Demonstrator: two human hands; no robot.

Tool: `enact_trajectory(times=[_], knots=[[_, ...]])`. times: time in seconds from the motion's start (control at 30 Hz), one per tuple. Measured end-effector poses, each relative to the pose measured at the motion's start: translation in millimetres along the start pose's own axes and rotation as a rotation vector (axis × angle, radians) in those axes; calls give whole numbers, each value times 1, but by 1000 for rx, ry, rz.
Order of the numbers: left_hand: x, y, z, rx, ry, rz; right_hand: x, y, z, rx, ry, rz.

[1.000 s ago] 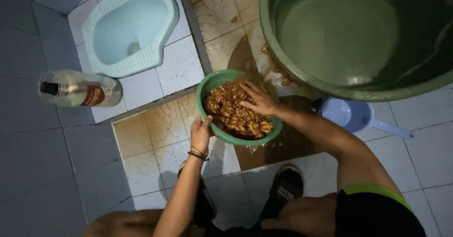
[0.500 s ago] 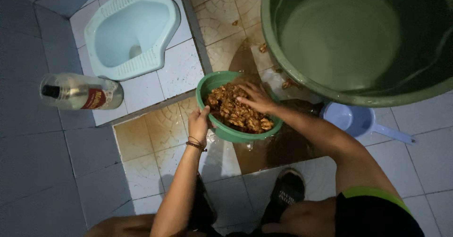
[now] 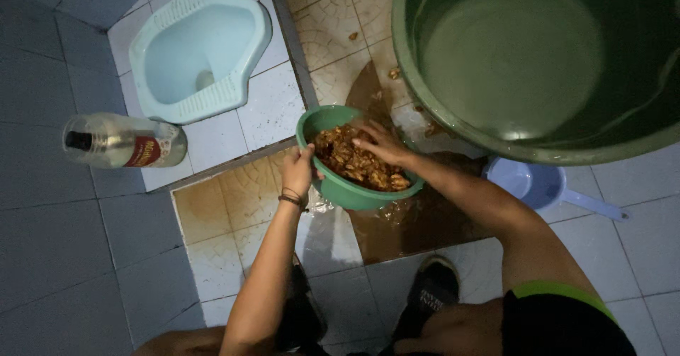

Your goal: The person washes a batch of brown nuts in a green basin using water from a large tub. They repeatedly scoop water with a blue cup, pour it over the nuts, agitate them by hand, and drain the water back into the tub. The process is repeated multiple times throughout the clip.

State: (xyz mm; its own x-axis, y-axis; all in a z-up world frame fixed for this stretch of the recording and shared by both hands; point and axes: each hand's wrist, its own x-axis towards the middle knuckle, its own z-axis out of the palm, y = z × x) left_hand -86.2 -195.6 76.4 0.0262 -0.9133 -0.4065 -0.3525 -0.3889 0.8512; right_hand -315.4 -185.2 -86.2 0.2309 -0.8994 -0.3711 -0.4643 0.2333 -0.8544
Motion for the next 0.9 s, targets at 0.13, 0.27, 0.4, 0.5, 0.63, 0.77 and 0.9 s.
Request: enact_trajectory(times=[0.13, 0.27, 0.4, 0.5, 0.63, 0.77, 0.9], knots=[[9, 4, 8, -32, -8, 33, 0, -6, -5, 107, -17, 1], [15, 15, 17, 21, -12, 50, 0, -5, -4, 14, -1, 29], [19, 25, 24, 108, -18, 57, 1, -2, -1, 94, -9, 65], [21, 29, 27, 101, 10, 60, -4, -1, 2, 154, 17, 25], [23, 35, 28, 84, -3, 34, -6, 1, 4, 116, 81, 9], [16, 43, 32, 142, 6, 23, -6, 7, 9, 193, 97, -34], [9, 51, 41, 161, 25, -11, -2, 15, 18, 191, 202, -154]])
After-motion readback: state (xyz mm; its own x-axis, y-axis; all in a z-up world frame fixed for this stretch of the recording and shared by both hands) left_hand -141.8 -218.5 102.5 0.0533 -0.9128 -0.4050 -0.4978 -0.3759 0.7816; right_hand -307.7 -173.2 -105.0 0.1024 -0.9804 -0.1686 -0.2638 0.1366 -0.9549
